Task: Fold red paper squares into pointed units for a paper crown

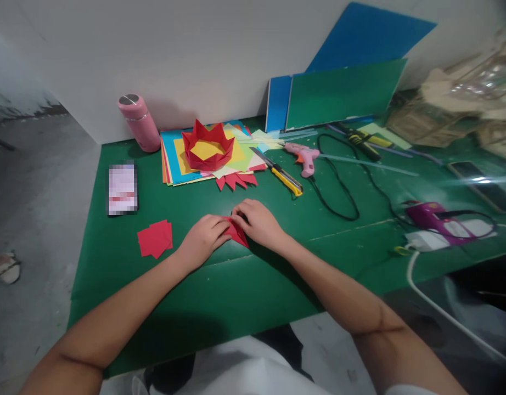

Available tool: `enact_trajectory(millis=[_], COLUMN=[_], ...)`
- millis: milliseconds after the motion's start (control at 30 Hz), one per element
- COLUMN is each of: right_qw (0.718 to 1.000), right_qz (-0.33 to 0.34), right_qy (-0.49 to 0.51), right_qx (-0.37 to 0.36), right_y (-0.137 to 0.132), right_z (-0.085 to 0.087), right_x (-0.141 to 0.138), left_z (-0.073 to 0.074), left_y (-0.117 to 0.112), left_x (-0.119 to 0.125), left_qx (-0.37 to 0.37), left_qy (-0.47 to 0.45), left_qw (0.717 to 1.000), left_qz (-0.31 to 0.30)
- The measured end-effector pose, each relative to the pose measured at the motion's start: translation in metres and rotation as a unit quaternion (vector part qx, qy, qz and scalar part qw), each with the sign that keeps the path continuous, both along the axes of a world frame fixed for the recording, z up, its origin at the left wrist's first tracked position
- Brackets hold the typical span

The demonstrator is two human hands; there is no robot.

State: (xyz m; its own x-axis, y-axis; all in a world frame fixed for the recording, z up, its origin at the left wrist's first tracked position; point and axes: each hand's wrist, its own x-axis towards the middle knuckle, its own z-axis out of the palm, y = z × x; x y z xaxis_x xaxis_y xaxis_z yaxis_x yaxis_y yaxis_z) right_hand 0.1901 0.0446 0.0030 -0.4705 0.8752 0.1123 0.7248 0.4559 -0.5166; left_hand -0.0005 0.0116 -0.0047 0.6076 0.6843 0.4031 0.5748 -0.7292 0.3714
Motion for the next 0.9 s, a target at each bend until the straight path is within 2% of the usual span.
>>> enact_trajectory(millis=[233, 400, 700, 800, 900], right_qw=[1.0, 0.999, 0.998, 0.998, 0.999], right_qz=[0.006, -0.029, -0.053, -0.053, -0.034], right_qy=[0.001, 0.024, 0.012, 0.023, 0.012], right_qx=[0.006, -0.031, -0.037, -0.021, 0.027], right_y=[-0.002, -0.005, -0.01, -0.009, -0.008], right_z=[-0.001, 0.003, 0.007, 0.005, -0.001], right_x=[-0.005, -0.002, 0.001, -0.001, -0.002], left_z=[-0.003, -0.002, 0.001, 0.001, 0.002], left_y=[-0.001, 0.0, 0.002, 0.003, 0.002], left_x=[0.001, 0.0, -0.002, -0.003, -0.003], left_qx=[-0.004, 0.008, -0.013, -0.02, -0.01], left_qy=[0.005, 0.031, 0.034, 0.03, 0.034], left_qw=[1.0, 0.999, 0.998, 0.998, 0.998], left_qz=[0.009, 0.03, 0.052, 0.047, 0.048])
